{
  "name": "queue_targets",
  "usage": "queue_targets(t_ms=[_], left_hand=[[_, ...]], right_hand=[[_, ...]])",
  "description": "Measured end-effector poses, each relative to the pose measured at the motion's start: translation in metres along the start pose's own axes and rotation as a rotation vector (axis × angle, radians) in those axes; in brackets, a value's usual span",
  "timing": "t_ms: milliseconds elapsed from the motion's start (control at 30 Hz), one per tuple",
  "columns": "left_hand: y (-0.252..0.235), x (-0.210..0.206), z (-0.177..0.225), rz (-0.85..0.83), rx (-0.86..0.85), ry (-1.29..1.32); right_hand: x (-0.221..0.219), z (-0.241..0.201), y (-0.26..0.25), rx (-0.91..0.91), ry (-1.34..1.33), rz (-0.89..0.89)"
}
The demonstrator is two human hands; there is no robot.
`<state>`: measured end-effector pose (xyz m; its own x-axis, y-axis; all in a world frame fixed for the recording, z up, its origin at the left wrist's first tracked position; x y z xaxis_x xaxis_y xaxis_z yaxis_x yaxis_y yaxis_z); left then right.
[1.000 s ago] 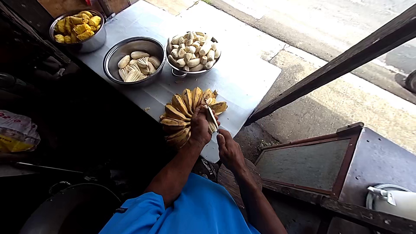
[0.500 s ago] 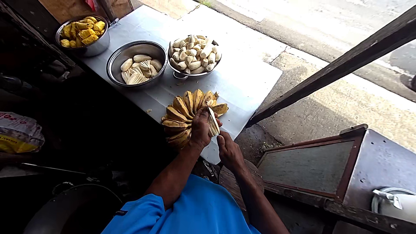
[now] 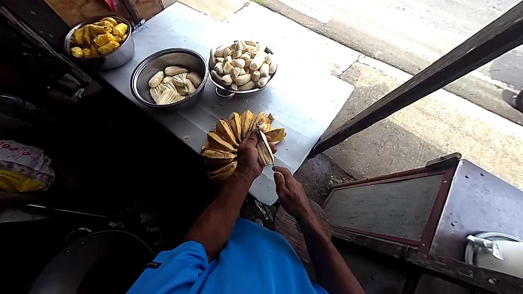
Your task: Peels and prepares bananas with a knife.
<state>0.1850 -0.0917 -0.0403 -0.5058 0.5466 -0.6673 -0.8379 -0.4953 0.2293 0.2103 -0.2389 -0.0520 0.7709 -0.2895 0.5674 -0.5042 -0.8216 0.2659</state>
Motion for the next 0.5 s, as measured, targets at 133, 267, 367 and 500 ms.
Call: queue_targets(t_ms=[133,267,367,500], left_hand=[[-0.023,0.016,0.007,-0.033,-0.051,0.16],[-0.025,0.017,0.012,-0.04,-0.065,0.179],[-0.016,0.008,0.008,-0.034,-0.036,0.133],[0.004,-0.004,-0.002,-0.037,-0.013,0.036]], right_hand=[[-0.001,-0.003,0.038,0.122,-0.174,0.004],[-0.005,0.005,0.05,0.107,-0.192,-0.005],[-0.004,0.006,0.039,0.07,-0.08,0.026],[0.006,-0.005,0.011,0.02,0.047,0.059]])
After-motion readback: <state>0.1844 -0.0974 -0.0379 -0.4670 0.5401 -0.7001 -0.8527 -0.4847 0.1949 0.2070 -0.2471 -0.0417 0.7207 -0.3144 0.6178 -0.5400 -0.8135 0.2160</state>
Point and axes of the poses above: each hand's wrist, its own y-axis away from the middle knuckle, its own x-axis out of the back of the hand, z = x × y, the point moved 10 cm from there along -y, towards the middle knuckle, and after that the axes turned 12 degrees about -z, right-handed, at the moved point
